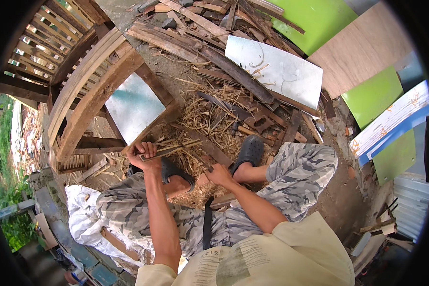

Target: The person sits on the ground and uses a machete to split thin bamboo strips into smaller pieces. The person repeatedly positions the bamboo and strikes it with the machete, accumulating small bamboo fragments on the ground.

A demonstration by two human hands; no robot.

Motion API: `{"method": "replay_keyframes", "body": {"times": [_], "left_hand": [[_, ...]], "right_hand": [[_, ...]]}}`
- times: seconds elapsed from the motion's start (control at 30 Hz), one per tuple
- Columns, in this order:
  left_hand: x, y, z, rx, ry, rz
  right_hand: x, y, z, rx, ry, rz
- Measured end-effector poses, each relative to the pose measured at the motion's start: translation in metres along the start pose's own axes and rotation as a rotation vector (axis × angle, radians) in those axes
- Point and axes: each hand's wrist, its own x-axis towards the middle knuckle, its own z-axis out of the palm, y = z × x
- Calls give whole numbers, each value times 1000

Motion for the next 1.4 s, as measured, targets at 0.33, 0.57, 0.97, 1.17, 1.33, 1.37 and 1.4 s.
{"method": "replay_keyframes", "body": {"times": [0.33,0.57,0.97,1.17,1.33,1.37,1.4], "left_hand": [[2,-9,12,2,-114,-9],[-9,-6,18,22,-114,-88],[-23,48,26,-644,-534,52],[-28,35,33,-793,-504,-7],[-30,46,37,-718,-616,-34],[-32,51,36,-699,-588,-60],[-34,55,33,-680,-559,-84]], "right_hand": [[-6,3,8,-19,154,-161],[11,37,-14,63,-2,219],[-49,-49,-183,1111,592,-328],[-103,-72,-247,1226,452,-543],[-121,-85,-259,1060,412,-587],[-121,-90,-256,1055,451,-609],[-122,-95,-254,1050,490,-630]]}}
